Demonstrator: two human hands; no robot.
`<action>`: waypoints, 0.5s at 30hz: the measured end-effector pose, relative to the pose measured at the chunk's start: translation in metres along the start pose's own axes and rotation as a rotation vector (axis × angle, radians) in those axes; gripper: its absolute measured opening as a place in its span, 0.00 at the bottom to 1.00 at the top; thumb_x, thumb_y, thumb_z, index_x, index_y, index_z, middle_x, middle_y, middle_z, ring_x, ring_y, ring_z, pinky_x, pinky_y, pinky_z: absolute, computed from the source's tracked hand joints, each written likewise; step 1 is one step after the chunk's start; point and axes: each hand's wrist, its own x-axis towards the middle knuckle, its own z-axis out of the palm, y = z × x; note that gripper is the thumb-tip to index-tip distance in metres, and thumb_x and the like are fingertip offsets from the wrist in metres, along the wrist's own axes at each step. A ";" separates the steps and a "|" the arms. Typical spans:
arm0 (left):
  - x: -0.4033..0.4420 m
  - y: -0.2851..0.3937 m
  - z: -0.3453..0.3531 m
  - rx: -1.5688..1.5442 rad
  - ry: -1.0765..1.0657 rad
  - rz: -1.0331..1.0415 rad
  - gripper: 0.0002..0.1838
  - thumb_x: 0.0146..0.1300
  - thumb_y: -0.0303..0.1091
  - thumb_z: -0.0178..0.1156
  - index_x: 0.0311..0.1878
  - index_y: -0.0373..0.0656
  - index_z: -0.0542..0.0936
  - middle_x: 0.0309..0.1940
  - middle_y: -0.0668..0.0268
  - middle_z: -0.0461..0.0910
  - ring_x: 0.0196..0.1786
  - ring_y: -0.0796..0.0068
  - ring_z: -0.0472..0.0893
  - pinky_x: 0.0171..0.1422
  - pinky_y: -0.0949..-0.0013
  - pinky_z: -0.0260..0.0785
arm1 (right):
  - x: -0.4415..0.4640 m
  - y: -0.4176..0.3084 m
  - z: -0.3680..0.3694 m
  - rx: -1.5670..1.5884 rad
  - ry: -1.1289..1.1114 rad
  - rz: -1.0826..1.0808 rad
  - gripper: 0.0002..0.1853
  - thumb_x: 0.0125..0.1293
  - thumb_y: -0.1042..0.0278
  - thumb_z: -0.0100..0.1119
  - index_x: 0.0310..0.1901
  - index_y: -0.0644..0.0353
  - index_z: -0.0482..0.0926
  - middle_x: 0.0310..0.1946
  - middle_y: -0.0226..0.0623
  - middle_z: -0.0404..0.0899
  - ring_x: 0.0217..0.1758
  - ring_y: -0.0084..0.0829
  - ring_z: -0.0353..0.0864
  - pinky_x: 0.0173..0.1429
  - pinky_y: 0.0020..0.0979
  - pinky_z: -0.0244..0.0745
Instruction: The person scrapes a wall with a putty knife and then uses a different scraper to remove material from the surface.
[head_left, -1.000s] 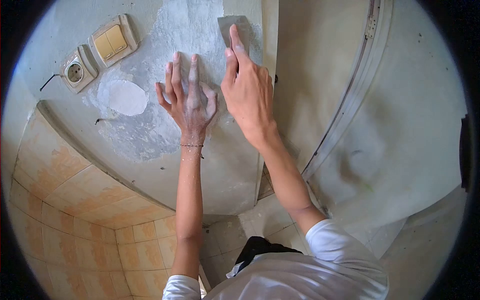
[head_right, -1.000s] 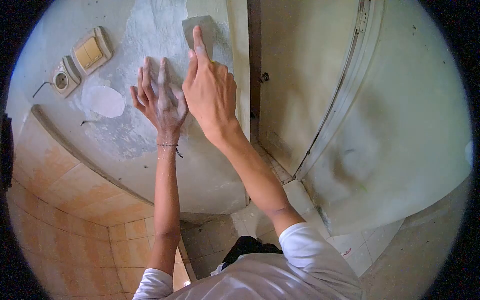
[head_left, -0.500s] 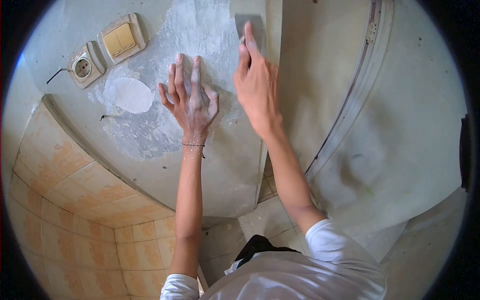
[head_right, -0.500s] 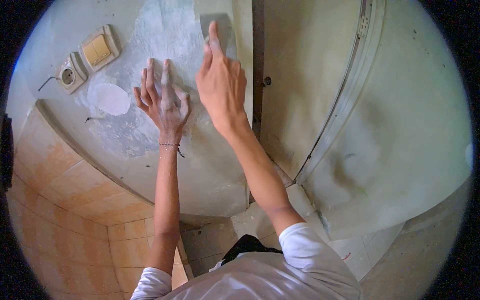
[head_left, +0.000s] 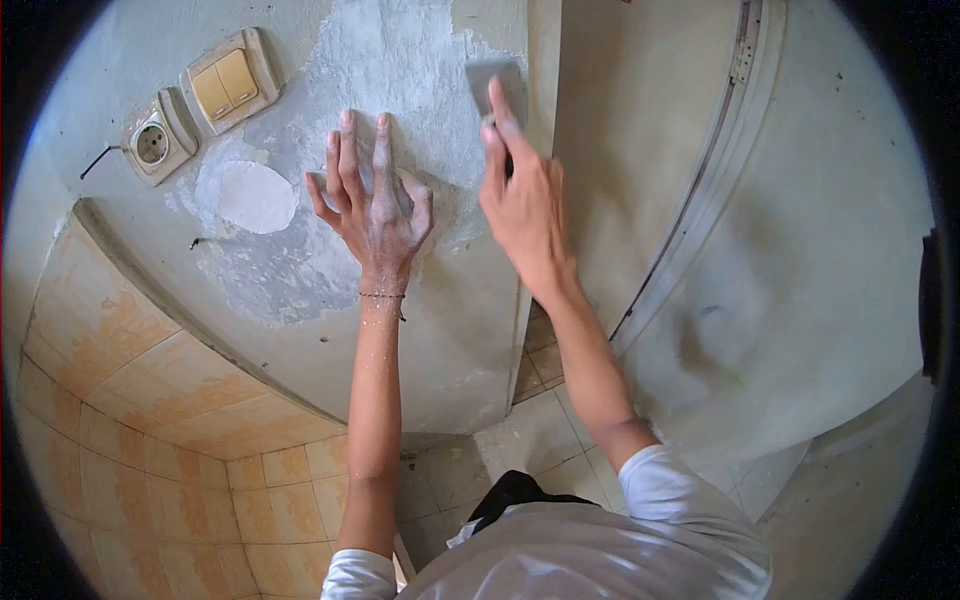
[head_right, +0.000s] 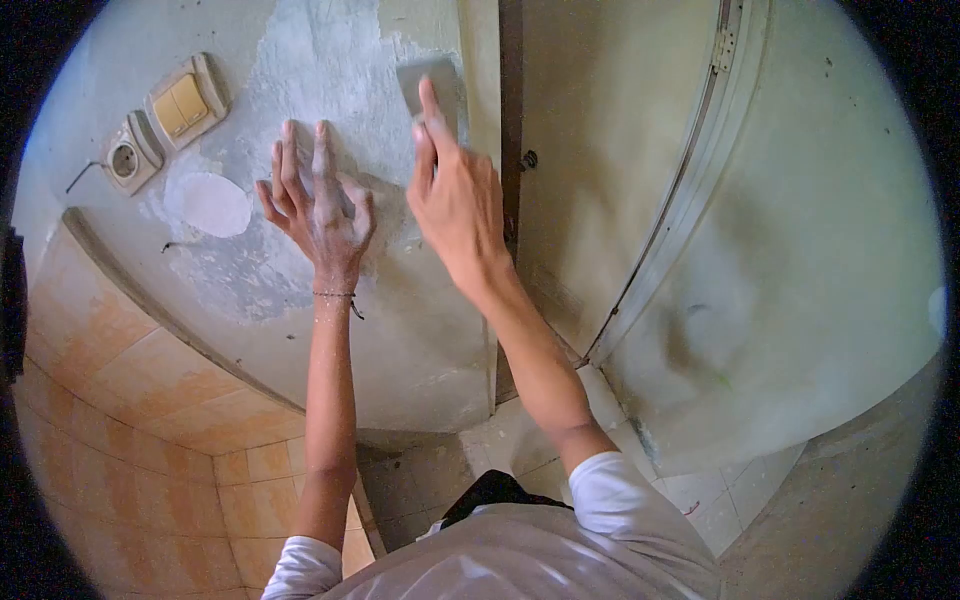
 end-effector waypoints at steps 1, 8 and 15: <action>0.000 0.001 -0.001 0.007 -0.005 -0.009 0.42 0.55 0.44 0.58 0.78 0.59 0.71 0.82 0.63 0.60 0.84 0.64 0.55 0.88 0.52 0.27 | 0.011 -0.002 0.000 -0.001 -0.002 -0.001 0.26 0.82 0.64 0.47 0.78 0.57 0.66 0.16 0.56 0.74 0.20 0.55 0.78 0.30 0.50 0.72; 0.002 0.005 0.001 -0.023 0.051 -0.025 0.42 0.53 0.42 0.58 0.77 0.62 0.72 0.81 0.65 0.62 0.83 0.67 0.58 0.88 0.53 0.28 | 0.004 0.006 0.002 0.022 0.047 -0.053 0.27 0.81 0.65 0.47 0.78 0.60 0.66 0.15 0.56 0.70 0.16 0.54 0.71 0.28 0.49 0.69; 0.002 0.004 -0.001 -0.042 0.052 -0.019 0.43 0.52 0.40 0.60 0.78 0.62 0.71 0.82 0.65 0.61 0.83 0.67 0.58 0.88 0.52 0.28 | -0.001 -0.002 -0.005 0.030 -0.020 0.015 0.26 0.81 0.63 0.48 0.77 0.56 0.67 0.15 0.56 0.69 0.16 0.55 0.69 0.27 0.47 0.67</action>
